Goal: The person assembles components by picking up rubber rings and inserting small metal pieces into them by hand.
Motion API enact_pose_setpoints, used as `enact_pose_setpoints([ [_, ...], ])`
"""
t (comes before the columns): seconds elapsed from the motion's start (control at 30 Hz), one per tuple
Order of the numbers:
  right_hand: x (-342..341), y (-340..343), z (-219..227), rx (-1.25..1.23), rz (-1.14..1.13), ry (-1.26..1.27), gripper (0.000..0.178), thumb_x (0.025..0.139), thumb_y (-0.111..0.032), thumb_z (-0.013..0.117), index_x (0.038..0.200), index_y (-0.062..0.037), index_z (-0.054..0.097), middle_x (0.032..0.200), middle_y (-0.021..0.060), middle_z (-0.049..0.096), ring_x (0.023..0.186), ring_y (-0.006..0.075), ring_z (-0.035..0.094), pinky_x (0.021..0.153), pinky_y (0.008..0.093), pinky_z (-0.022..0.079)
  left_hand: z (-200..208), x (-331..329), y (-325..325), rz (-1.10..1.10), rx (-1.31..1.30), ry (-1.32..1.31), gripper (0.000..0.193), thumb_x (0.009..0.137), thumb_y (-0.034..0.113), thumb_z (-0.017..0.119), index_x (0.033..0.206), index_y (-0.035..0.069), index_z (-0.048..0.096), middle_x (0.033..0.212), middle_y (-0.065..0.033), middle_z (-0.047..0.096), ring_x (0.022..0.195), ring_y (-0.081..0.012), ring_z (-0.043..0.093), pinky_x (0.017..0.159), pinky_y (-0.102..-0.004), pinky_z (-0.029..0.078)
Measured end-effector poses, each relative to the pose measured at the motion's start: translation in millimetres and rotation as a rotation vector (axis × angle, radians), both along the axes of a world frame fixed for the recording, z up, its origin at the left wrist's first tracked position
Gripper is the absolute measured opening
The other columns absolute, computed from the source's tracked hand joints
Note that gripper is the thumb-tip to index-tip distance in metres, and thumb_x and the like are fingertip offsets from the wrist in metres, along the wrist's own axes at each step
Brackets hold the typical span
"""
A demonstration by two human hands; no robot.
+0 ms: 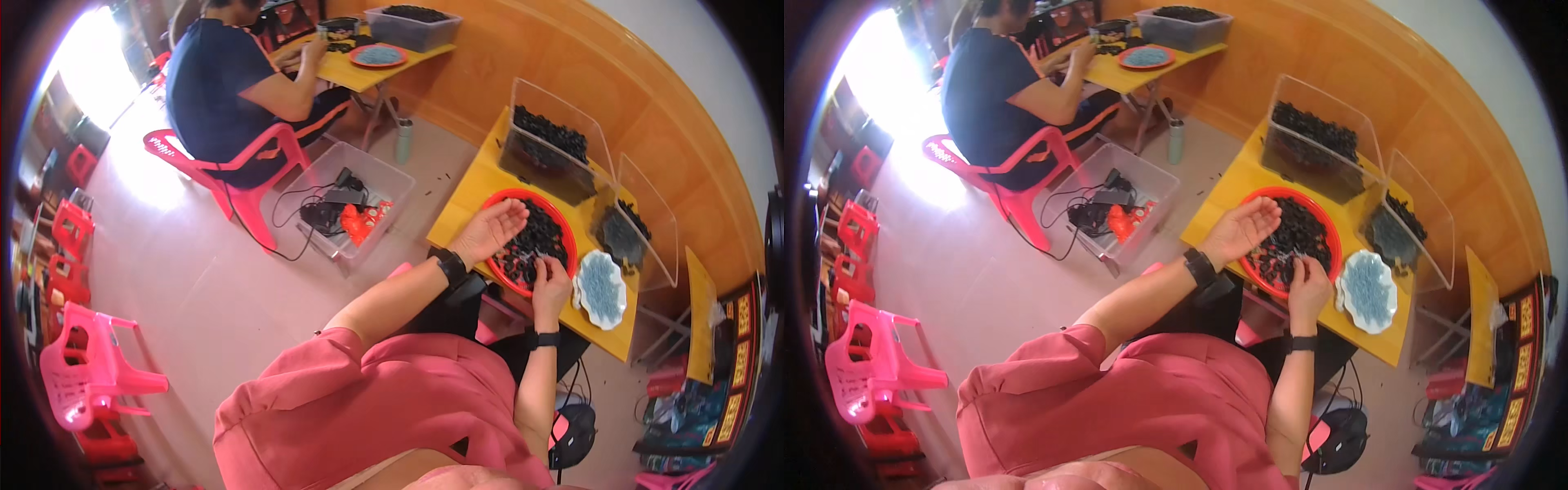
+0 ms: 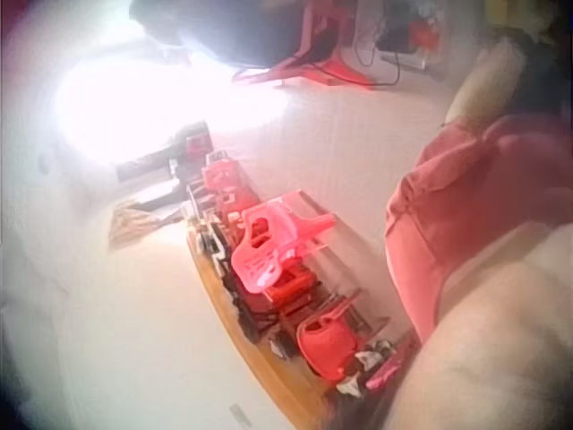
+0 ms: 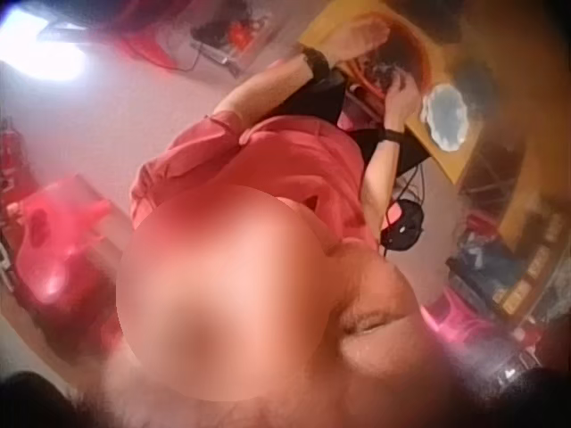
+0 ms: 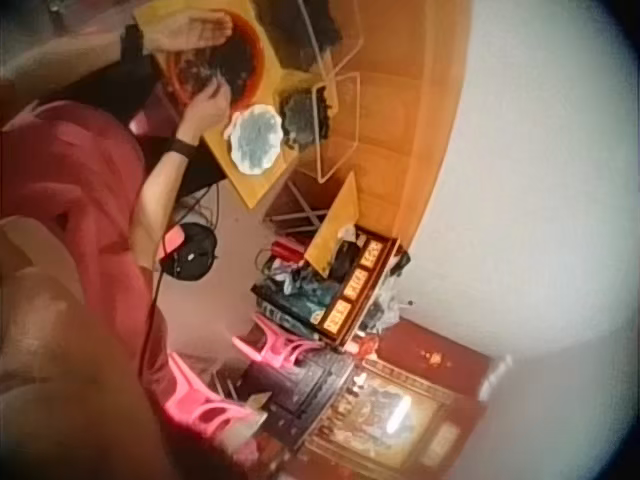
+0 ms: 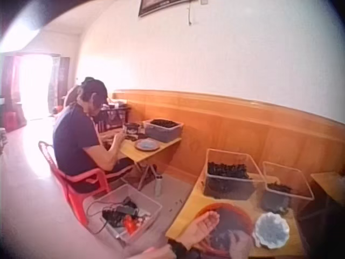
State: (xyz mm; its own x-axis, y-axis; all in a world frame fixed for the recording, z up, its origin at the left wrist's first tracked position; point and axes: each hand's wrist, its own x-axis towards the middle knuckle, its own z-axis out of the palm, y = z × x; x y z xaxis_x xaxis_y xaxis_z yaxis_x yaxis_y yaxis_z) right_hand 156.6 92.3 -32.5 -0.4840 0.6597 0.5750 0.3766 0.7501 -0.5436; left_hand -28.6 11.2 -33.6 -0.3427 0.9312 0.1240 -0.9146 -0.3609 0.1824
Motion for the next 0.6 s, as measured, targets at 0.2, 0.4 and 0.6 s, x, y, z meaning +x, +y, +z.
enact_pose_setpoints([
  [0.2, -3, -2, 5, 0.006, 0.033, 0.007, 0.015, 0.088, -0.016, 0.067, 0.093, -0.0014, 0.069, 0.085, 0.0174, 0.069, 0.079, 0.0366, 0.067, 0.069, 0.0406, 0.052, 17, -6, -7, 0.051, 0.007, -0.06, 0.017, 0.096, 0.014, 0.061, 0.107, 0.003, 0.065, 0.108, -0.0084, 0.068, 0.108, -0.0222, 0.064, 0.104, -0.0394, 0.048],
  [0.4, -2, -5, 12, -0.034, 0.0, 0.019, 0.014, 0.088, -0.015, 0.067, 0.091, -0.0012, 0.069, 0.085, 0.0173, 0.069, 0.079, 0.0353, 0.068, 0.069, 0.0402, 0.052, 38, -18, -11, 0.082, 0.089, -0.086, 0.016, 0.095, 0.013, 0.062, 0.107, 0.002, 0.064, 0.108, -0.0081, 0.068, 0.109, -0.0225, 0.063, 0.105, -0.0405, 0.047],
  [0.6, -2, -4, 7, -0.039, 0.027, 0.015, 0.013, 0.087, -0.013, 0.067, 0.089, -0.0005, 0.069, 0.083, 0.0175, 0.069, 0.076, 0.0359, 0.067, 0.068, 0.0406, 0.052, 51, -36, -21, 0.207, 0.097, -0.108, 0.011, 0.094, 0.013, 0.062, 0.102, 0.006, 0.067, 0.109, -0.0053, 0.069, 0.111, -0.0212, 0.062, 0.106, -0.0406, 0.046],
])
